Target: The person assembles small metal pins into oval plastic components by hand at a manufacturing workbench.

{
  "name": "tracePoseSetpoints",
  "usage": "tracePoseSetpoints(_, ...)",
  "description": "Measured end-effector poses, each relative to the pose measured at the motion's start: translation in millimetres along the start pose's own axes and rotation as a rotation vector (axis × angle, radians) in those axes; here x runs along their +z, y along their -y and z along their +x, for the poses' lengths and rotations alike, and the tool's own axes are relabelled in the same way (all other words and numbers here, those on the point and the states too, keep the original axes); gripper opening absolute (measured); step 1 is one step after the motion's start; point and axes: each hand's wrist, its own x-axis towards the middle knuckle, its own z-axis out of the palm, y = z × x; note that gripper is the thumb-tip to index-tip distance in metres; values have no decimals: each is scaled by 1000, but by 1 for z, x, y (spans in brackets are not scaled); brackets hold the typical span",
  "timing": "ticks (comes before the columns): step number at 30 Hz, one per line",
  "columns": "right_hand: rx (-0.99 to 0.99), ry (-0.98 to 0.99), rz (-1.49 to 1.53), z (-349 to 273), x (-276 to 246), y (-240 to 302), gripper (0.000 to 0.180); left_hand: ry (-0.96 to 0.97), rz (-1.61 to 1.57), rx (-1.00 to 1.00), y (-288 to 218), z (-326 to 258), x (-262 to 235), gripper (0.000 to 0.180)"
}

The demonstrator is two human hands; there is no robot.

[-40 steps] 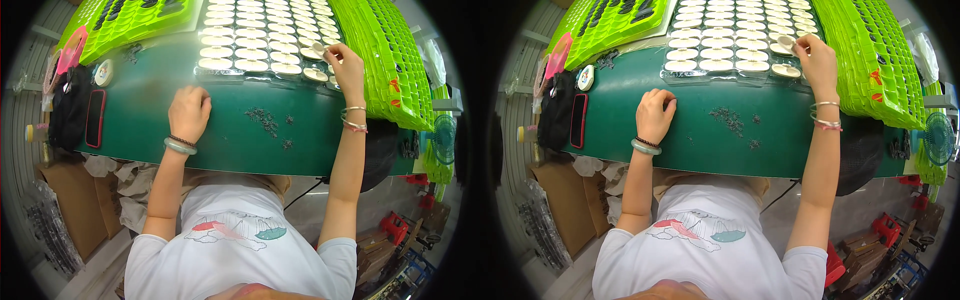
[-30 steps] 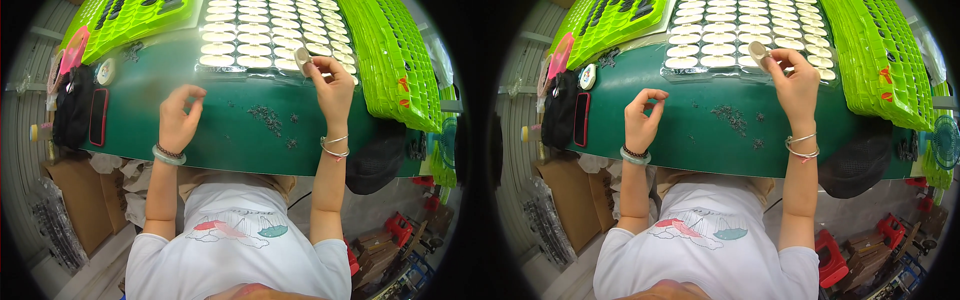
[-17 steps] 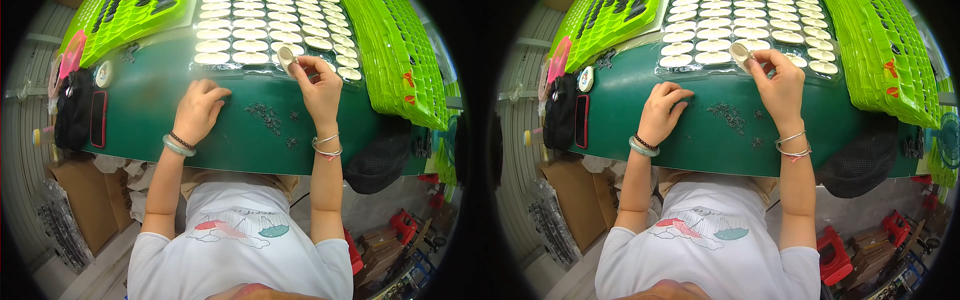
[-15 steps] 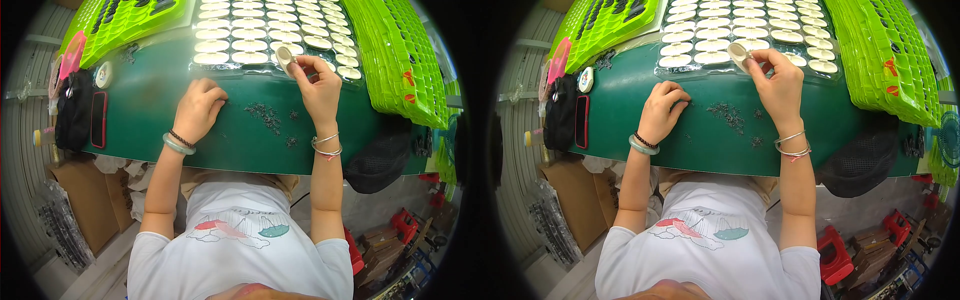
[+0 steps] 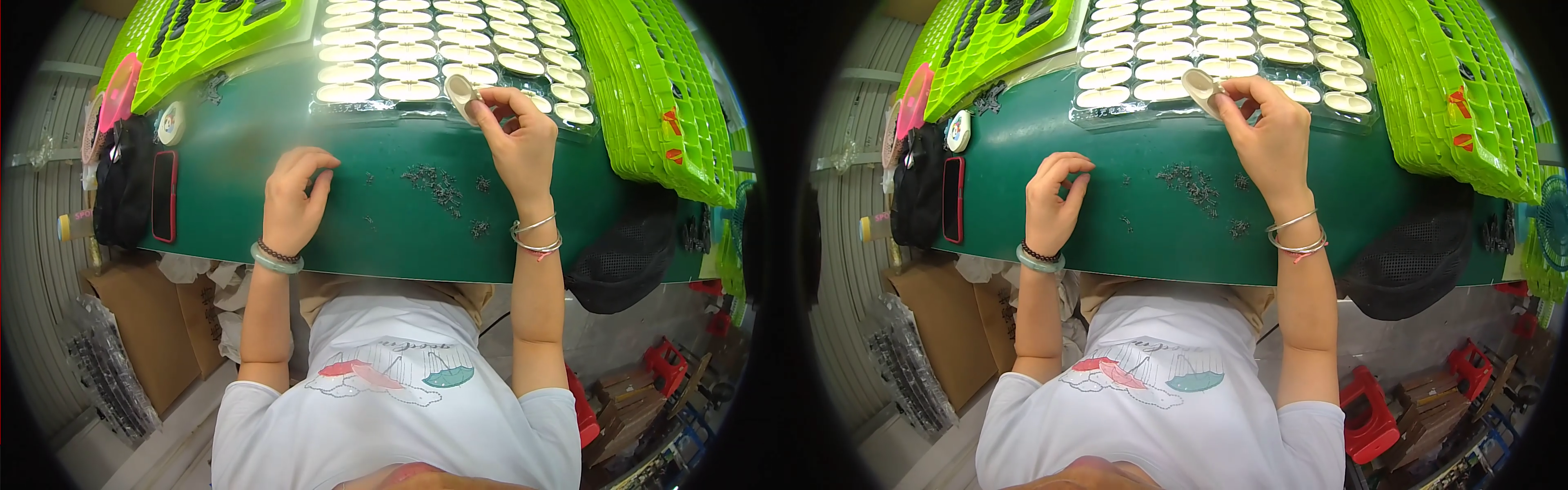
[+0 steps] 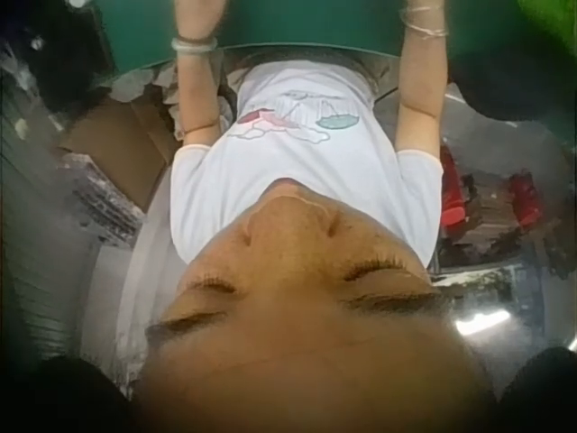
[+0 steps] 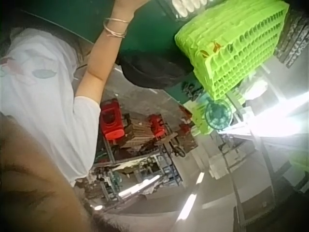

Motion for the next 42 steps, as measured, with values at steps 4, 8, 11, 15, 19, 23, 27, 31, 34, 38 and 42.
tracePoseSetpoints(4, -12, 10, -23, 0, 0, 0, 11, 45, 79, 87, 0, 1, 3, 13)
tracePoseSetpoints(8, -14, 26, -5, 1, 0, 2, 11, 101, 146, 192, -2, 4, 9, 12)
tracePoseSetpoints(11, -24, 59, -28, 0, -3, 4, 11, 118, 173, 237, -5, 5, 13, 12)
tracePoseSetpoints(15, -63, 431, -123, -15, -12, 32, 10, 144, 267, 144, -16, 2, 15, 13)
tracePoseSetpoints(19, -246, 557, -364, -55, -8, 56, 8, 102, 304, 150, -14, -1, 26, 16)
tracePoseSetpoints(23, -183, 585, -426, -83, 4, 54, 6, 59, 305, 163, -13, -1, 29, 12)
tracePoseSetpoints(27, -192, 523, -386, -86, 8, 56, 8, 41, 239, 213, -8, 0, 26, 7)
tracePoseSetpoints(31, -104, 401, -140, -65, 4, 63, 10, 162, -65, -1, -16, -1, 10, 6)
tracePoseSetpoints(34, -12, 451, 9, -56, 14, 66, 13, 231, -274, -54, -22, -3, 5, 6)
tracePoseSetpoints(38, 121, 564, 143, -49, 21, 65, 12, 220, -367, -4, -27, -5, 3, 7)
tracePoseSetpoints(42, 245, 633, 237, -46, 20, 63, 12, 257, -513, -20, -17, -7, 4, 8)
